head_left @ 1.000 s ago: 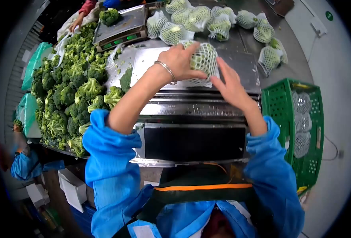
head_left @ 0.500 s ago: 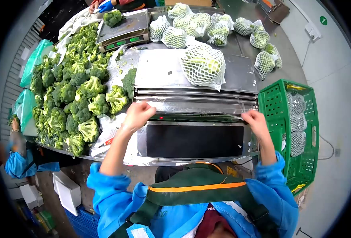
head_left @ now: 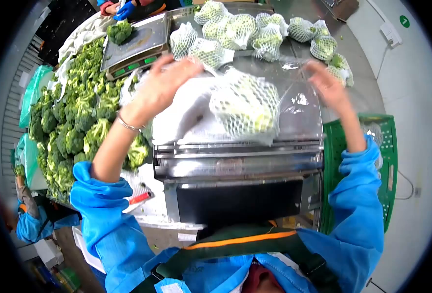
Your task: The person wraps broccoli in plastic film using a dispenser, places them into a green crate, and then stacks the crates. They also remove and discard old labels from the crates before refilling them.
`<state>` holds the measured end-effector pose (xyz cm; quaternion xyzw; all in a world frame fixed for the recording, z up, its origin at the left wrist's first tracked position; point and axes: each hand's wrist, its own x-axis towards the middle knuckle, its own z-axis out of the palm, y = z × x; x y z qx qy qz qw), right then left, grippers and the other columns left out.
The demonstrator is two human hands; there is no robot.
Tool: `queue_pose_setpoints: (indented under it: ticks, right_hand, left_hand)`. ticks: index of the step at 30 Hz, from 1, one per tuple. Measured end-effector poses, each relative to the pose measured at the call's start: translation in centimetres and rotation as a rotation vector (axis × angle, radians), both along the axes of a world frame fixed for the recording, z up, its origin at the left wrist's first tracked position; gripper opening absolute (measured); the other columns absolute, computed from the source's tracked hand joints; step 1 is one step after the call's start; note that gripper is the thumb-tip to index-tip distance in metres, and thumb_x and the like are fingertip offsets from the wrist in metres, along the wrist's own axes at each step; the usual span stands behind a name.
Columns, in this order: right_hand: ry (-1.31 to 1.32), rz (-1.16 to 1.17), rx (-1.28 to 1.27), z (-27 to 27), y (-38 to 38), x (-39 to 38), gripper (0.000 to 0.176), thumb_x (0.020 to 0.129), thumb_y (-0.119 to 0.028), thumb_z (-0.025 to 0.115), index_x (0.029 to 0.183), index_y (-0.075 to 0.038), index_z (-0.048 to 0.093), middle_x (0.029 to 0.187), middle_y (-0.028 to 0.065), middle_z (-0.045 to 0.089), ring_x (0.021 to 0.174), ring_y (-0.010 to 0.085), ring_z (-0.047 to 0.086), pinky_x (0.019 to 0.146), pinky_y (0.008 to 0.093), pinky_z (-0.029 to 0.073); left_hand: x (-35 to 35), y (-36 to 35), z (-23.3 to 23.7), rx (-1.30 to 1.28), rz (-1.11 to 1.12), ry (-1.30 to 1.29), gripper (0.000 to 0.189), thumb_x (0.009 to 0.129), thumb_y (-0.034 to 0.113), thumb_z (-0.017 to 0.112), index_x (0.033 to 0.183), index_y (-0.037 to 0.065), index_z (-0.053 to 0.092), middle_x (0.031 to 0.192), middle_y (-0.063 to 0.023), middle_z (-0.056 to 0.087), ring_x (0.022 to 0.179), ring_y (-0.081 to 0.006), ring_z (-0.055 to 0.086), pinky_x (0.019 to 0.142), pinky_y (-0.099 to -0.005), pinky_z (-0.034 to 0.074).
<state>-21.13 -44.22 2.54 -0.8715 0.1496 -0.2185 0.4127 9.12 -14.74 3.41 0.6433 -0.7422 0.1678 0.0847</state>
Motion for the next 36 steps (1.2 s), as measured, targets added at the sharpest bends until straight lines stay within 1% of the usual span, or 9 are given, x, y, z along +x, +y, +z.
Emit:
queue_pose_setpoints:
  ticks: [4,10,15,19,23,26,27,30,36]
  right_hand:
    - [0.162,0.363,-0.418,-6.3,2.4,2.2,0.101,0.061,-0.023,0.073,0.138,0.002,0.013,0.142,0.0231,0.018,0.129,0.0378,0.024,0.105,0.0397,0.023]
    - [0.096,0.492,0.115,-6.9,6.2,4.3,0.085,0.069,-0.026,0.069,0.134,0.003,0.021,0.135,0.0218,0.030,0.126,0.0317,0.028,0.105,0.0359,0.025]
    - [0.358,0.689,-0.406,-3.9,10.6,-3.5,0.081,0.058,-0.035,0.074,0.127,-0.004,0.042,0.132,0.0191,0.036,0.121,0.0345,0.033,0.106,0.0402,0.021]
    - [0.336,0.450,0.680,-3.9,17.6,-12.1,0.074,0.065,-0.025,0.073,0.127,-0.002,0.040,0.129,0.0168,0.041,0.119,0.0289,0.041,0.102,0.0368,0.030]
    - [0.765,0.244,1.206,-3.7,22.9,-18.4,0.062,0.076,-0.019,0.066,0.128,-0.001,0.037,0.123,0.0138,0.049,0.109,0.0226,0.050,0.094,0.0334,0.041]
    - [0.533,0.170,2.139,-18.1,24.7,-28.7,0.048,0.083,-0.016,0.054,0.123,0.008,0.043,0.123,0.0209,0.048,0.116,0.0289,0.046,0.098,0.0331,0.036]
    - [0.425,0.321,1.775,-13.5,25.5,-27.2,0.044,0.085,-0.018,0.051,0.122,0.006,0.044,0.119,0.0197,0.050,0.112,0.0276,0.049,0.096,0.0334,0.037]
    - [0.272,0.002,1.425,-6.4,28.0,-24.5,0.031,0.088,-0.014,0.047,0.110,0.008,0.053,0.108,0.0233,0.056,0.098,0.0270,0.057,0.085,0.0367,0.046]
    - [-0.077,-0.589,0.888,-6.3,29.5,-20.7,0.021,0.093,-0.017,0.045,0.086,0.001,0.052,0.060,0.0058,0.053,0.048,0.0115,0.052,0.043,0.0230,0.044]
  left_hand:
    - [-1.1,-2.9,-6.9,0.147,-0.153,0.488,0.084,0.071,0.014,0.066,0.138,0.005,0.018,0.135,-0.0177,0.036,0.124,-0.0305,0.037,0.104,-0.0406,0.027]
    - [-4.4,-3.6,-6.6,0.218,-0.205,1.033,0.099,0.058,0.021,0.079,0.136,0.003,0.020,0.135,-0.0185,0.036,0.118,-0.0302,0.044,0.098,-0.0349,0.037]
    - [-11.1,3.1,-2.7,0.467,-0.127,1.437,0.102,0.049,0.029,0.085,0.131,0.004,0.029,0.115,-0.0145,0.054,0.107,-0.0262,0.053,0.093,-0.0358,0.041]
    - [-18.2,9.7,-2.6,0.565,-0.160,1.349,0.095,0.063,0.034,0.079,0.132,0.001,0.022,0.112,-0.0156,0.056,0.105,-0.0278,0.055,0.092,-0.0368,0.042]
    - [-24.4,16.7,-3.5,1.234,0.215,2.090,0.072,0.085,0.029,0.058,0.136,0.001,0.017,0.127,-0.0206,0.043,0.116,-0.0253,0.045,0.098,-0.0371,0.037]
    - [-27.1,22.0,-6.7,0.821,0.153,3.151,0.068,0.089,0.039,0.044,0.139,0.003,0.016,0.135,-0.0247,0.031,0.125,-0.0321,0.036,0.100,-0.0375,0.036]
    - [-27.8,22.7,-5.2,0.613,0.241,3.311,0.052,0.091,0.029,0.047,0.132,0.000,0.034,0.129,-0.0212,0.042,0.118,-0.0281,0.044,0.096,-0.0336,0.040]
    - [-28.8,22.3,-3.8,0.787,0.588,2.062,0.024,0.091,0.012,0.048,0.107,-0.003,0.059,0.102,-0.0109,0.062,0.085,-0.0121,0.059,0.075,-0.0237,0.048]
    - [-29.7,16.7,-7.7,-0.298,0.623,2.192,0.018,0.095,0.022,0.040,0.091,0.005,0.045,0.061,-0.0021,0.046,0.050,-0.0098,0.048,0.048,-0.0256,0.042]
